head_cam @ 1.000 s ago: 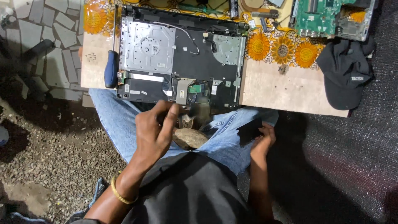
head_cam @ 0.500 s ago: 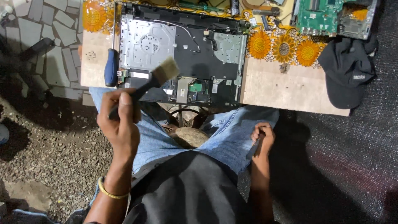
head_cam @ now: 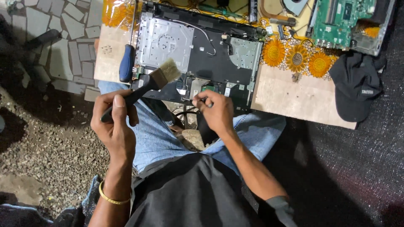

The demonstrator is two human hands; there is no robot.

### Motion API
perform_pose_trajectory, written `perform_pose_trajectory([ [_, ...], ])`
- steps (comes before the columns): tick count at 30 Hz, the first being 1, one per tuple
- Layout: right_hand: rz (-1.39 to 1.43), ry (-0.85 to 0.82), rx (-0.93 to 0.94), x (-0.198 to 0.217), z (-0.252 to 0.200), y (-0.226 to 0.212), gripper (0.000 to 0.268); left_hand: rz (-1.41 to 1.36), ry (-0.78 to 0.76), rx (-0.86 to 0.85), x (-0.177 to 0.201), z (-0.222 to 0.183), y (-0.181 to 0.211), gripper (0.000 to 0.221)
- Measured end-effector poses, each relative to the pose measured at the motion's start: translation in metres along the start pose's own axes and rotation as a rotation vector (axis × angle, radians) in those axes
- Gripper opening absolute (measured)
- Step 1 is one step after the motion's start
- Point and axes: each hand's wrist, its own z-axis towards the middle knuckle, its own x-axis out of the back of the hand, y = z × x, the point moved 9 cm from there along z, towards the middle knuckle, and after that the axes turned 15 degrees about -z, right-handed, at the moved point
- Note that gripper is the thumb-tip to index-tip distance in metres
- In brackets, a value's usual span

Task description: Disassembling a laptop to remove the motherboard and internal covers, then cleaning the chassis with a brush.

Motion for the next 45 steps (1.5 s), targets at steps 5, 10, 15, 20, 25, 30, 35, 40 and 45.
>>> perform_pose_trajectory([
  [5, 0.154, 0.063, 0.071, 0.041, 0.026, -0.009, 0.011, 0.012, 0.007, 0.003, 0.011, 0.003, -0.008, 0.035],
  [10, 0.258, 0.16, 0.138, 0.074, 0.075, -0.004, 0.011, 0.08, -0.172, 0.053, -0.022, -0.009, -0.025, 0.029],
  [15, 0.293, 0.177, 0.162, 0.067, 0.116, 0.014, 0.012, 0.113, -0.318, 0.073, -0.069, -0.038, -0.029, 0.027],
  [20, 0.302, 0.083, 0.195, 0.058, 0.129, 0.021, 0.016, 0.183, -0.321, 0.08, -0.083, -0.043, -0.014, 0.02],
  [25, 0.299, 0.01, 0.236, 0.068, 0.122, 0.004, 0.017, 0.154, -0.399, 0.126, -0.093, -0.031, -0.013, 0.018],
  [30, 0.297, -0.074, 0.292, 0.067, 0.122, -0.002, 0.015, 0.175, -0.492, 0.109, -0.11, -0.043, -0.018, 0.014],
  [35, 0.282, -0.089, 0.29, 0.071, 0.113, -0.003, 0.015, 0.28, -0.473, 0.003, -0.106, -0.036, 0.015, 0.014],
  [40, 0.283, -0.093, 0.272, 0.069, 0.112, 0.003, 0.016, 0.418, -0.49, -0.061, -0.091, -0.036, 0.023, 0.018],
  [45, 0.286, -0.098, 0.271, 0.065, 0.117, 0.014, 0.018, 0.267, -0.596, -0.033, -0.113, -0.049, 0.025, 0.017],
])
